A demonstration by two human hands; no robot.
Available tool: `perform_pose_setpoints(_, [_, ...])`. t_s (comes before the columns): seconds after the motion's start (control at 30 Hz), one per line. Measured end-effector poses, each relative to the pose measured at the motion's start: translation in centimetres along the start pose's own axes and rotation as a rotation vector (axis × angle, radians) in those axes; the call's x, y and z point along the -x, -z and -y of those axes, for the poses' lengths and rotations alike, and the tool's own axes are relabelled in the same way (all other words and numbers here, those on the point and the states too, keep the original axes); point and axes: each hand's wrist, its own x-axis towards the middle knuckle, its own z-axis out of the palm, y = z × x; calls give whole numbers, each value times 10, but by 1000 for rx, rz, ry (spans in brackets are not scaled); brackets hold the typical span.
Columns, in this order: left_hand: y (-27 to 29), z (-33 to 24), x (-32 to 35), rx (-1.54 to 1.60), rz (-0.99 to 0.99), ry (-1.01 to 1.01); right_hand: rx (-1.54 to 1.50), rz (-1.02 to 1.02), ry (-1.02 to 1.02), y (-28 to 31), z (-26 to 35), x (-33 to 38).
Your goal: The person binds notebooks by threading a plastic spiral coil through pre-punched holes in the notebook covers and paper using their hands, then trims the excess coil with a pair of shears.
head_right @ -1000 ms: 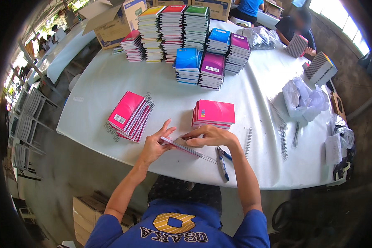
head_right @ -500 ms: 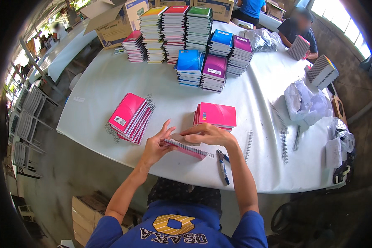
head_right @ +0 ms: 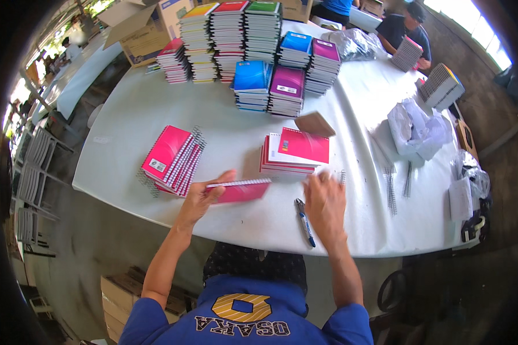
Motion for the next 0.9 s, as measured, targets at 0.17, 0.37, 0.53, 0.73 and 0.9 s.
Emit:
perform_pose_setpoints(0.17, [-36, 18, 21, -843, -183, -446, 187, -55, -47, -77, -21, 79])
perform_pose_setpoints(0.37, [-66, 32, 27, -1241, -283, -483, -99, -206, 288, -66, -5, 80])
perform_pose_setpoints(0.53, [-75, 30, 28, -1234, -298, -453, -355, -258, 487, -53, 38, 83])
perform_pose_setpoints(0.73, [-80, 23, 29, -1209, -338, -480, -323, -227, 544, -53, 40, 77])
perform_pose_setpoints(0.9, [-77, 18, 30, -1178, -353, -502, -737, 215, 315, -49, 34, 64])
